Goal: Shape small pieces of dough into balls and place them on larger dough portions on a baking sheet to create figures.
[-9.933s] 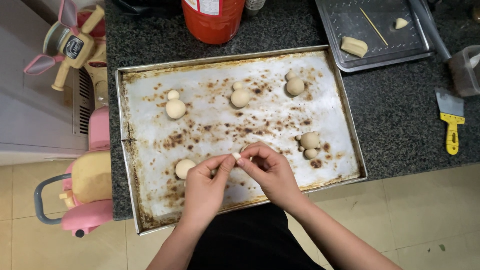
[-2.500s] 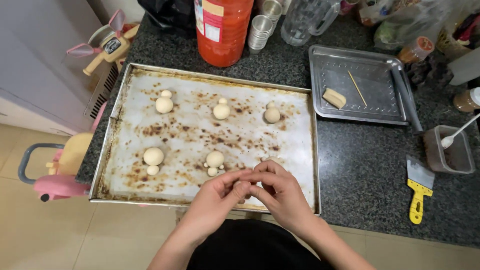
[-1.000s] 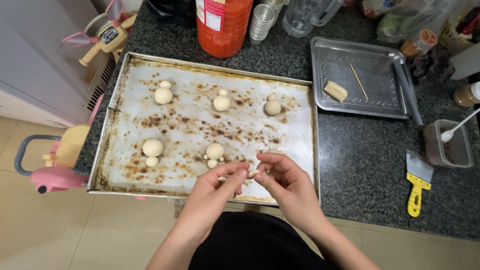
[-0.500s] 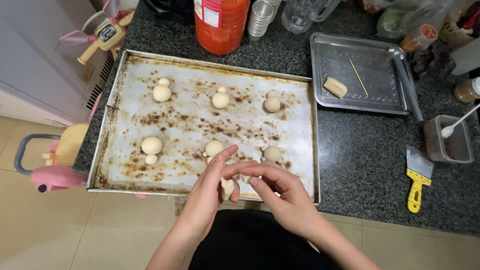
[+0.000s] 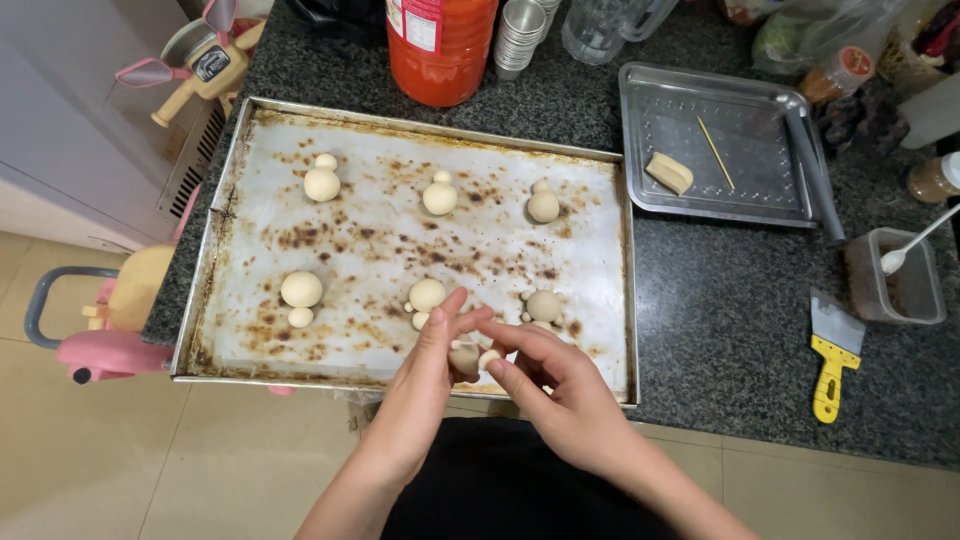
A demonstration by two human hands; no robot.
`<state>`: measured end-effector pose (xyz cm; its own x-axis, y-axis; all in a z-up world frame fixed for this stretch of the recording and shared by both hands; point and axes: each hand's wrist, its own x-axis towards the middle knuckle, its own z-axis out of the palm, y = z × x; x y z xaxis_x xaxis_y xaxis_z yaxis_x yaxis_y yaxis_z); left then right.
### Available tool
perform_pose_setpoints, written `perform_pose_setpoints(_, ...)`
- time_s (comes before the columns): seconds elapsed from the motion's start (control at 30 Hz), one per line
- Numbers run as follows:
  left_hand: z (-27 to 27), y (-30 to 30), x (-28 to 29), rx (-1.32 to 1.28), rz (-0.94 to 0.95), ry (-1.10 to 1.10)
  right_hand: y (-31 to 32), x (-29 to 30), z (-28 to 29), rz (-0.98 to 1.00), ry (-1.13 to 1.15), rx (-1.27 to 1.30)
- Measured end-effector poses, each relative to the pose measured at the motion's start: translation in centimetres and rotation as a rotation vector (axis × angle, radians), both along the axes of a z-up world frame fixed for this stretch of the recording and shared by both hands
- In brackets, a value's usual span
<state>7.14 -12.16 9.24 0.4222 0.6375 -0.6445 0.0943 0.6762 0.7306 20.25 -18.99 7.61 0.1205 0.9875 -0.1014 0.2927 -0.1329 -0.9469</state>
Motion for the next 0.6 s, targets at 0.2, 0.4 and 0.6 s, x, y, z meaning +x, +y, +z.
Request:
perform_pose_setpoints(0.2, -0.2, -0.4, -0.2, 0.127, -0.117, 0.046, 0.1, 0.1, -0.8, 0.038, -0.111, 0.089)
perform_pose_setpoints(0.4, -0.6, -0.7, -0.2, 0.162, -0.191, 0.033, 0.2, 0.1, -0.9, 0.005, -0.224, 0.156)
perform_pose_setpoints(0.6, -3.6, -1.1, -0.3, 0.371, -0.228, -0.042, 0.1, 0.5, -1.5, -0.046, -0.263, 0.113)
